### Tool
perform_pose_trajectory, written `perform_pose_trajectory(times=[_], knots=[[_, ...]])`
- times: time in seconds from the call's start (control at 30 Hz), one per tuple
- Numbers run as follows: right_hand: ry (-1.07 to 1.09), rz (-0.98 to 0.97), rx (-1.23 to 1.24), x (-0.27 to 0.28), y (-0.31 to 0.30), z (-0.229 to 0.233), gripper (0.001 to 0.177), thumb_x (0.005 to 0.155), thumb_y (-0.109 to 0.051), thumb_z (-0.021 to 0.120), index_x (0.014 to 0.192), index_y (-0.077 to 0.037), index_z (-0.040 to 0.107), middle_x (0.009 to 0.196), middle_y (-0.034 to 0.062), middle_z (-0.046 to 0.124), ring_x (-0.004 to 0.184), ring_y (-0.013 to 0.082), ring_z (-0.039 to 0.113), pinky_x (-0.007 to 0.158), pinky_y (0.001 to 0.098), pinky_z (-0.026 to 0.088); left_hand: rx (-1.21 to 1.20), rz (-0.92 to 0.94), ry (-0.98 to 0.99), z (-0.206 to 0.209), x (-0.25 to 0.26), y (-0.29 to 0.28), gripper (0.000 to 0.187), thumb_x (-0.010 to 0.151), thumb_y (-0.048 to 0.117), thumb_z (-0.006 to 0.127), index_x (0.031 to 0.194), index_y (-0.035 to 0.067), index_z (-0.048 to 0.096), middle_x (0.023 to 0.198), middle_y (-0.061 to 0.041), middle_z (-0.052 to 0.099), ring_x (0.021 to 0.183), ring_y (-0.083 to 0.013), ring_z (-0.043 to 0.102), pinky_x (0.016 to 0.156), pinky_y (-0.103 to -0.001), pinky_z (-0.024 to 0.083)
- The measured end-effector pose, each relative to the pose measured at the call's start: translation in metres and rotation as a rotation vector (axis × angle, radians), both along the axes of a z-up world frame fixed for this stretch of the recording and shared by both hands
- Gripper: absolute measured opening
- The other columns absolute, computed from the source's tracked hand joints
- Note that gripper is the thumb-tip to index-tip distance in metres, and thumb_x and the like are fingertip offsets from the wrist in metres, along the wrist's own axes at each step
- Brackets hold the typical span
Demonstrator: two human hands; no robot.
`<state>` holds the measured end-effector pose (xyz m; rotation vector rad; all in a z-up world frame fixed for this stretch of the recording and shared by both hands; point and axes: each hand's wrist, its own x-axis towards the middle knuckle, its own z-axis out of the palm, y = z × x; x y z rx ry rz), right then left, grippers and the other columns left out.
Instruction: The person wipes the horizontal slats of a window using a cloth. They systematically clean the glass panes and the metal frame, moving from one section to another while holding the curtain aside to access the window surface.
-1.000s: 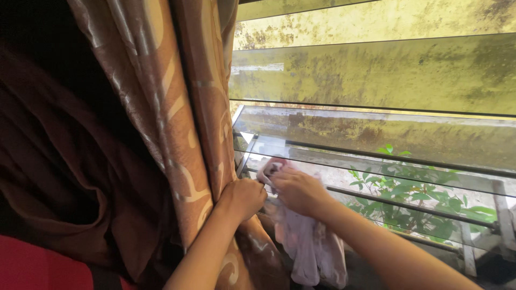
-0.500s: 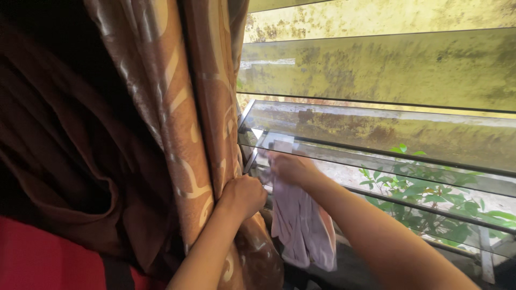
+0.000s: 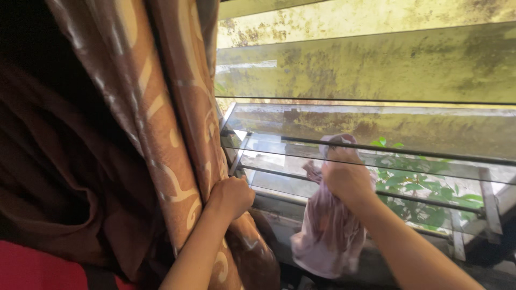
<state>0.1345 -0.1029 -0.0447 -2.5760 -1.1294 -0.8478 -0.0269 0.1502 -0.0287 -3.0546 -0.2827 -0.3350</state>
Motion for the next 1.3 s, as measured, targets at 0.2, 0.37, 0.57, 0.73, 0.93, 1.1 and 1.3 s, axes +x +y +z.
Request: perform_pose_trajectory(times=[0.2,0.37,0.57,0.73,0.93,1.1,1.3], knots=[[0.047,0.429,0.256,-0.054,0.076,-0.018,0.018,0.067,-0.019,0.069,0.083,-0.010,0.073,0.092,0.0089,0.073,0.093,0.0283,0.070,0.080,0.0407,0.056,0.274,-0.123,0.190,0.009,0.006,-0.007,0.025,0.085,0.016,0.056,0.086,0.009,0.080,0.098,-0.019,0.074,0.092,-0.0390,0.073,0.078,-0.051,0.060],[0.116,0.365,0.088,-0.082,-0.003,-0.002,0.018,0.081,-0.020,0.069,0.091,-0.005,0.071,0.088,0.0092,0.073,0.067,0.0219,0.072,0.053,0.0385,0.058,0.181,-0.110,0.130,0.012,-0.006,-0.006,0.030,0.089,0.020,0.053,0.084,0.006,0.079,0.101,-0.020,0.075,0.094,-0.0397,0.073,0.082,-0.051,0.060],[0.158,-0.326,0.235,-0.043,-0.137,0.003,0.021,0.091,-0.025,0.061,0.093,-0.007,0.074,0.089,0.0177,0.073,0.079,0.0336,0.072,0.073,0.0465,0.059,-0.087,0.024,0.002,0.004,-0.008,0.002,0.037,0.093,0.029,0.050,0.095,0.001,0.074,0.096,-0.026,0.075,0.093,-0.0416,0.073,0.086,-0.051,0.057],[0.241,-0.428,-0.046,-0.019,-0.109,-0.013,0.022,0.092,-0.025,0.060,0.089,-0.010,0.076,0.093,0.0183,0.074,0.087,0.0345,0.073,0.079,0.0468,0.059,0.157,-0.039,0.195,0.009,0.011,-0.011,0.032,0.090,0.021,0.050,0.092,0.009,0.080,0.105,-0.020,0.075,0.100,-0.0391,0.073,0.086,-0.050,0.060],[0.043,0.322,0.220,-0.061,-0.121,0.002,0.028,0.075,-0.019,0.066,0.096,-0.003,0.072,0.096,0.0162,0.075,0.095,0.0367,0.070,0.076,0.0465,0.057,0.332,-0.103,0.291,0.021,0.027,-0.025,0.028,0.091,0.017,0.054,0.095,0.011,0.081,0.110,-0.014,0.075,0.105,-0.0334,0.073,0.088,-0.047,0.060],[0.335,-0.343,0.044,-0.017,-0.188,0.017,0.024,0.099,-0.028,0.062,0.101,-0.006,0.072,0.101,0.0181,0.073,0.099,0.0337,0.070,0.088,0.0449,0.057,0.336,-0.040,0.331,0.026,0.020,-0.056,0.030,0.096,0.019,0.051,0.102,0.017,0.080,0.117,-0.010,0.074,0.113,-0.0285,0.070,0.106,-0.048,0.051],[0.024,-0.182,-0.074,-0.007,-0.154,0.007,0.023,0.080,-0.022,0.064,0.086,0.000,0.069,0.102,0.0208,0.069,0.098,0.0365,0.068,0.088,0.0448,0.054,0.055,-0.499,-0.277,0.004,0.046,-0.121,0.035,0.093,0.021,0.052,0.106,-0.002,0.074,0.113,-0.019,0.072,0.101,-0.0335,0.072,0.101,-0.055,0.044]])
